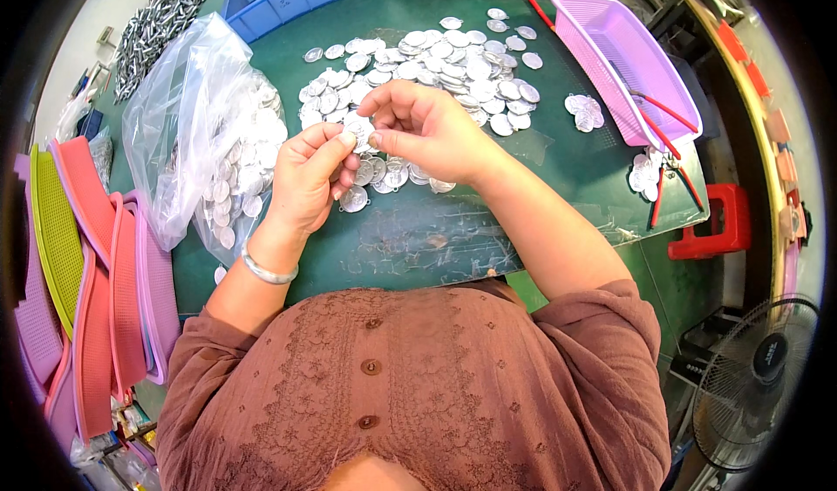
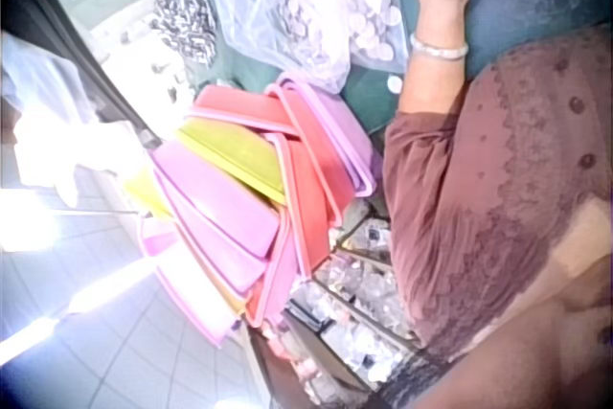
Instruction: The person sits at a green workbench and assembles small, round silver metal pieces by hand. They pick up individual components from a large pile, fit them together, and occasionally use a pair of red pliers to adjust or secure the parts. The assembled items are placed back onto the table or into a plastic bag.
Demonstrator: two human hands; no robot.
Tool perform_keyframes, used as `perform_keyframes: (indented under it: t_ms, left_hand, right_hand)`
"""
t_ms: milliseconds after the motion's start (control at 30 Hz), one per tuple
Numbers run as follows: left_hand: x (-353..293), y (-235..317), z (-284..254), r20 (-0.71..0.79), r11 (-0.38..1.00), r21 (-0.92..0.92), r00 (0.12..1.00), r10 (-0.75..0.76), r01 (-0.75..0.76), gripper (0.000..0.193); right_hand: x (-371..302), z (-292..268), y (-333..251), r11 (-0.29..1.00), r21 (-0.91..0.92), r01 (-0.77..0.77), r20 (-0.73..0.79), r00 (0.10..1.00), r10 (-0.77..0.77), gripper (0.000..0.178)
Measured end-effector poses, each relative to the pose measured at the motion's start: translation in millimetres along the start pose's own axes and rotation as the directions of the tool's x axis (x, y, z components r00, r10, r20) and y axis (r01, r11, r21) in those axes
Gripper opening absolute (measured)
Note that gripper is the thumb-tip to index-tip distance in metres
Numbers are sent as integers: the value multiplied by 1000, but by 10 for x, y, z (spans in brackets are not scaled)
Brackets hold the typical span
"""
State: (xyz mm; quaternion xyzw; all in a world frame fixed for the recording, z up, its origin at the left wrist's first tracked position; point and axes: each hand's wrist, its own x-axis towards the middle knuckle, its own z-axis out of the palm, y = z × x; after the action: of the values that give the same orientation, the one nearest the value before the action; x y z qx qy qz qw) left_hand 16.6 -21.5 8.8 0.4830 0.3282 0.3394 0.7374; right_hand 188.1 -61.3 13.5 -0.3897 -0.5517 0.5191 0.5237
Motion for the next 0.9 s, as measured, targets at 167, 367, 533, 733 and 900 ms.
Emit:
perform_keyframes:
  t_ms: [167, 367, 533, 733, 900]
  left_hand:
    - [16, -3, -40, 17, 997, -68, 999, -38, 39, 10]
    - [22, -17, -45, -2, 996, -76, 999, -37, 37, 10]
    - [26, -16, -43, -6, 997, -72, 1000, -27, 27, 10]
    - [21, -21, -51, 5, 998, -62, 1000, -17, 17, 9]
    - [20, -30, -35, 35, 998, -48, 999, 33, -32, 10]
  right_hand:
    - [-4, -23, 29, 878, -411, 247, 74, 968, -238, 22]
    - [-9, -26, 20, 836, -488, 250, 69, 966, -248, 18]
    - [-22, -17, 16, 928, -355, 113, -22, 991, -129, 15]
    - [-20, -21, -15, 979, -200, -42, -41, 999, 35, 14]
    - [-19, -33, 25, 989, -143, -31, -46, 999, 24, 13]
